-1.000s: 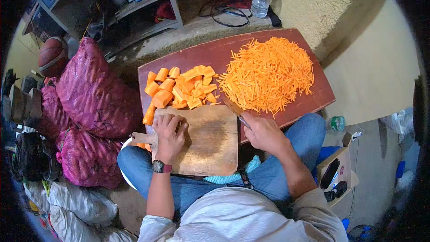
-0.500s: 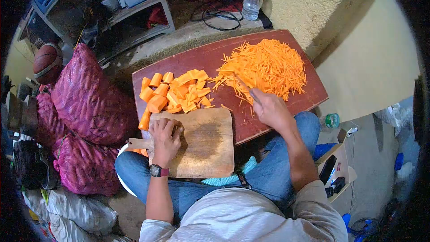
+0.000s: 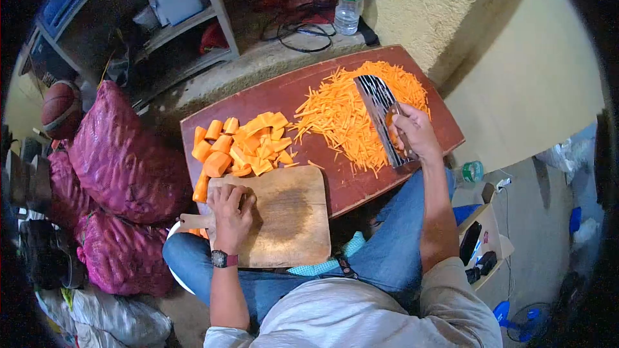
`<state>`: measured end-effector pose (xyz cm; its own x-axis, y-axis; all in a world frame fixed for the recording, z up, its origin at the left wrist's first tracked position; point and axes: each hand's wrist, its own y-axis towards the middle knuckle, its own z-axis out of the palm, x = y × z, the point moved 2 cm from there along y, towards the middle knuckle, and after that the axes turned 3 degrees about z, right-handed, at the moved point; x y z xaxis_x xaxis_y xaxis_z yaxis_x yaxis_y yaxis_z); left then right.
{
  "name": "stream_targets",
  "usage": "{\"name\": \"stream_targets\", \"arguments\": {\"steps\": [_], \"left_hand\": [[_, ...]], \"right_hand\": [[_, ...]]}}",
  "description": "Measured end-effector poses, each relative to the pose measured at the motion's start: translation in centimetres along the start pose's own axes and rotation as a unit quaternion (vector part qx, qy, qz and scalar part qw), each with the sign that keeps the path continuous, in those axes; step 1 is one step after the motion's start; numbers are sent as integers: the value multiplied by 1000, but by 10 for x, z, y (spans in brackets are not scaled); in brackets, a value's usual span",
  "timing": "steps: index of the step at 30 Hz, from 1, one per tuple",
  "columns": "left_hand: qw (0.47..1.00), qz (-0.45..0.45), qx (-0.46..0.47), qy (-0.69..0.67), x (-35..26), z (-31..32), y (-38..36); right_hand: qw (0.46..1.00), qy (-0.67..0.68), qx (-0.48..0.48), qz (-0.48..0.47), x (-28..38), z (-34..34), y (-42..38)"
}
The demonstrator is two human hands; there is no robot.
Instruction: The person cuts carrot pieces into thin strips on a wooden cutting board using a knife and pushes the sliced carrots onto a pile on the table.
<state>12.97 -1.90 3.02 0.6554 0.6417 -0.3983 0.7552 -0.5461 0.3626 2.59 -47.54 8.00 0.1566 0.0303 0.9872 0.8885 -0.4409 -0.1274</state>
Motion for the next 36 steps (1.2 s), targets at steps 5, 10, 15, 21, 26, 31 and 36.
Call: {"name": "stream_targets", "arguments": {"steps": [5, 10, 15, 21, 26, 31, 36], "left_hand": [[1000, -1, 6, -1, 5, 4, -3], [1000, 4, 2, -1, 6, 5, -5], [1000, 9, -11, 2, 5, 7, -5], [1000, 11, -15, -10, 1, 3, -3], [1000, 12, -11, -4, 3, 4, -3], [1000, 4, 0, -1, 0, 2, -2], [1000, 0, -7, -2, 1, 3, -4]], "right_hand": [[999, 38, -32, 4, -10, -25, 3], [996, 45, -82, 4, -24, -52, 9], [992, 55, -116, 4, -23, -61, 13], [1000, -16, -19, -3, -8, -24, -8], [938, -305, -7, -164, 10, 48, -39], [852, -511, -9, -112, 5, 56, -36], [854, -498, -62, -136, 7, 37, -28]]}}
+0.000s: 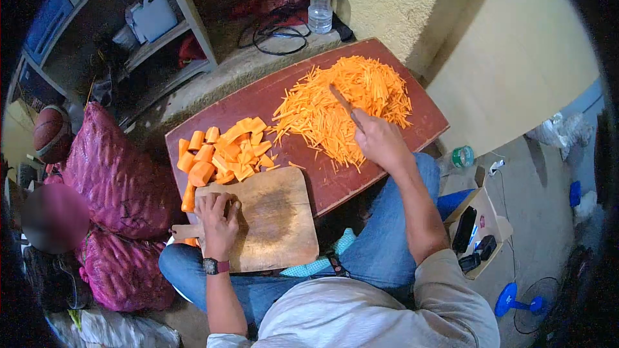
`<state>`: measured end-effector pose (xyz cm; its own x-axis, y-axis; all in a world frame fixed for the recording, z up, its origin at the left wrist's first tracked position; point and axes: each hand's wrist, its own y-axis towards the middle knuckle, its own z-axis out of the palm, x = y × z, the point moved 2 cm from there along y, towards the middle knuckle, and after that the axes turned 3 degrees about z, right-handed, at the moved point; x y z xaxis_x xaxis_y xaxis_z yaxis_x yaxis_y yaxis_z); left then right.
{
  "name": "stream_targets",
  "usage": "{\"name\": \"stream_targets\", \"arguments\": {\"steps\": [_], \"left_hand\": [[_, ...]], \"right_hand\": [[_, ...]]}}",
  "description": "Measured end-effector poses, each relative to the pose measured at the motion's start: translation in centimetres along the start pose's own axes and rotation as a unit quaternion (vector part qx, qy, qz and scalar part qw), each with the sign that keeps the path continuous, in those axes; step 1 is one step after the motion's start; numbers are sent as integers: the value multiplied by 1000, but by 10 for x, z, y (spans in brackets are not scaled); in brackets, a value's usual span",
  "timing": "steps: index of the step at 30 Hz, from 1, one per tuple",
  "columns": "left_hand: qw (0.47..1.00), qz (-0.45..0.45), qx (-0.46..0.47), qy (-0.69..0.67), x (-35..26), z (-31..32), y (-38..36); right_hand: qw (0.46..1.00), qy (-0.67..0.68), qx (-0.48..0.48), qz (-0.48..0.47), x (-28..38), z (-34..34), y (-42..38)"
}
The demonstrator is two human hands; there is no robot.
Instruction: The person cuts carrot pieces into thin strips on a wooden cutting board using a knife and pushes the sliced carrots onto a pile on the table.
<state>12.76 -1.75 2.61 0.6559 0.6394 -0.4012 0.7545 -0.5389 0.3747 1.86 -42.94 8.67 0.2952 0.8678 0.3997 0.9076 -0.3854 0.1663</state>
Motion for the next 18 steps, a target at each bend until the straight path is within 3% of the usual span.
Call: {"name": "stream_targets", "arguments": {"steps": [6, 8, 12, 18], "left_hand": [[1000, 2, 0, 6, -1, 0, 0], [1000, -9, 7, 3, -6, -3, 1], [1000, -5, 1, 4, -6, -2, 1], [1000, 14, -10, 6, -6, -3, 2]], "right_hand": [[997, 19, -35, 66, -39, -11, 16], [986, 118, -110, 49, -58, -10, 18], [957, 233, -153, 79, -68, -13, 19], [943, 281, -126, 124, -96, -2, 31]]}}
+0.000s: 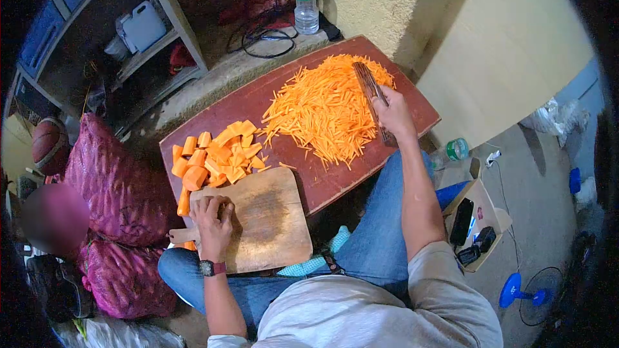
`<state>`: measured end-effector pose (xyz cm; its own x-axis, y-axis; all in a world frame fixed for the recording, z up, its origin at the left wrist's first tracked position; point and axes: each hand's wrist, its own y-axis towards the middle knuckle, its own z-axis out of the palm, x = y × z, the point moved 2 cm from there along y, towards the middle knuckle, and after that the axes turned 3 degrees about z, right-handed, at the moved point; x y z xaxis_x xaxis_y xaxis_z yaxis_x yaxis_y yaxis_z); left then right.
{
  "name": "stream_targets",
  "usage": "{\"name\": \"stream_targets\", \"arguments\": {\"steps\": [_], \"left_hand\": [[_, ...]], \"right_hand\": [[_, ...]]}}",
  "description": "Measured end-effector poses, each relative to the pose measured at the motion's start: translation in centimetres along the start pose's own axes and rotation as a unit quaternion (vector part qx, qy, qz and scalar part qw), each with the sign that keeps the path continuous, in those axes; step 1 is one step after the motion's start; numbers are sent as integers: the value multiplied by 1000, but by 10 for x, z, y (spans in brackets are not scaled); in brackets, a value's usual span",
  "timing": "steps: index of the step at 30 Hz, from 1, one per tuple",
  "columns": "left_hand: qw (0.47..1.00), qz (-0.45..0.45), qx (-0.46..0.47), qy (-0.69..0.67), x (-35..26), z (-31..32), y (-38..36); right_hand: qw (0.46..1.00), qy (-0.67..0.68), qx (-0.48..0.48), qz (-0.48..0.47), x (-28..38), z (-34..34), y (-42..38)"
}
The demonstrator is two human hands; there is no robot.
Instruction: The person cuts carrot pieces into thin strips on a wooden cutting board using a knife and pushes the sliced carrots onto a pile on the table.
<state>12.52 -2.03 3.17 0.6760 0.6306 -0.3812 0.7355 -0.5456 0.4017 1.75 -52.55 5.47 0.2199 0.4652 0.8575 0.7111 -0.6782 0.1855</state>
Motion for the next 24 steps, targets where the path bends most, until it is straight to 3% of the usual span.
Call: {"name": "stream_targets", "arguments": {"steps": [3, 7, 9, 14, 19, 22, 23, 24], "left_hand": [[1000, 5, -12, -5, 3, 2, -2], [1000, -4, 4, -5, 4, 3, -2], [1000, -1, -3, -4, 5, 3, -3], [1000, -10, 4, -2, 0, 0, -2], [1000, -14, 1, -12, 7, 5, -5], [1000, -21, -5, -22, 3, 4, -3], [999, -30, -9, -27, 2, 2, -2], [999, -31, -9, -23, 0, 1, -1]], "right_hand": [[994, 74, 25, 76, 11, -5, -5], [980, 181, 32, 71, 3, -6, -1], [959, 252, 12, 132, 5, -11, -3], [953, 271, -22, 131, -1, -14, -4], [909, 383, -4, 166, 13, -11, -12], [949, 276, 12, 150, 29, -4, -23], [979, 179, 28, 95, 24, 1, -24], [978, 182, 31, 94, 26, 7, -31]]}}
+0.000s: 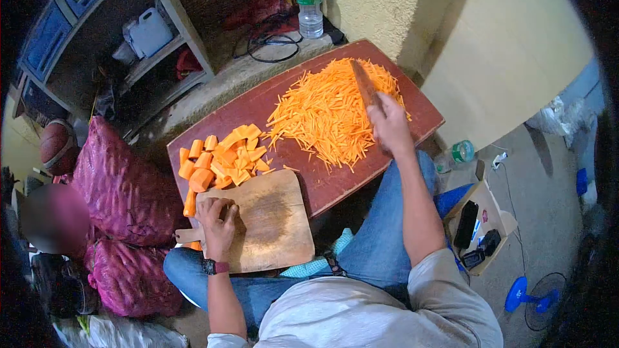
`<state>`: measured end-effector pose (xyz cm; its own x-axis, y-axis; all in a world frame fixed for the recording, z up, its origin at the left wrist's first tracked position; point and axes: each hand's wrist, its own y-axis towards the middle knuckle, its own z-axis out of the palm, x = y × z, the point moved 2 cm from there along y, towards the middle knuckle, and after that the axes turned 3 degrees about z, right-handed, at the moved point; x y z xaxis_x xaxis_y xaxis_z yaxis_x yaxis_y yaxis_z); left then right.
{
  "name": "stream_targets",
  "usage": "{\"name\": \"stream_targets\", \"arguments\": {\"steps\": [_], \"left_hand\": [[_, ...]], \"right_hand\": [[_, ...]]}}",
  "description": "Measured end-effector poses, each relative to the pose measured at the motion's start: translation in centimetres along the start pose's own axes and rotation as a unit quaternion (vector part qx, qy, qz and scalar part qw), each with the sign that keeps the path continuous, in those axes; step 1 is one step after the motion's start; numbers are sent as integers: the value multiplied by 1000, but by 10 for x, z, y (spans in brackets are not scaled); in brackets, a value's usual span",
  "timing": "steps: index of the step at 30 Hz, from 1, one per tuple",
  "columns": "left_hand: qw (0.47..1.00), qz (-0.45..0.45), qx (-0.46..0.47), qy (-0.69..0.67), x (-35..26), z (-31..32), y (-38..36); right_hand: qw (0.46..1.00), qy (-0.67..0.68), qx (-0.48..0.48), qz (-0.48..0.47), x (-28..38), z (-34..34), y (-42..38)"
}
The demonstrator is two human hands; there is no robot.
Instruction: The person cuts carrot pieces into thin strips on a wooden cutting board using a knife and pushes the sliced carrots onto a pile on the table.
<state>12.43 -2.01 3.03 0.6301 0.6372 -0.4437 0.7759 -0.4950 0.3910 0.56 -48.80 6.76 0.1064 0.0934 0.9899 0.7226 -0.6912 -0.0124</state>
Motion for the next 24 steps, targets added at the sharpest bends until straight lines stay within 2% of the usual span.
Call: {"name": "stream_targets", "arguments": {"steps": [1, 2, 3, 5, 6, 8, 11, 15, 16, 18, 24], "left_hand": [[999, -22, -7, -26, -3, -1, 1], [998, -42, -12, -51, -7, -2, 3], [998, -41, -9, -43, -14, -3, 7], [999, 33, -35, -16, -40, -5, 25], [999, 40, -20, -28, -59, -6, 37], [994, 91, -12, -63, -78, 8, 65], [975, 181, -2, -133, -114, 38, 125], [962, 267, 22, -53, -156, 81, 198], [962, 268, 23, -54, -157, 94, 213], [958, 264, 103, -51, -161, 122, 236], [953, 275, 128, -20, -164, 163, 261]], "right_hand": [[984, -120, -14, -129, 3, 12, -12], [939, -234, -29, -252, 7, 24, -23], [941, -226, -29, -249, 10, 31, -28], [892, -375, 5, -253, 18, 42, -36], [894, -369, 7, -253, 17, 45, -37], [849, -409, 25, -333, 17, 51, -38], [836, -428, 48, -341, 21, 58, -46], [828, -438, 67, -344, 24, 58, -50], [820, -457, 70, -337, 23, 57, -49], [814, -476, 72, -325, 20, 53, -46], [807, -487, 102, -317, 14, 60, -46]]}}
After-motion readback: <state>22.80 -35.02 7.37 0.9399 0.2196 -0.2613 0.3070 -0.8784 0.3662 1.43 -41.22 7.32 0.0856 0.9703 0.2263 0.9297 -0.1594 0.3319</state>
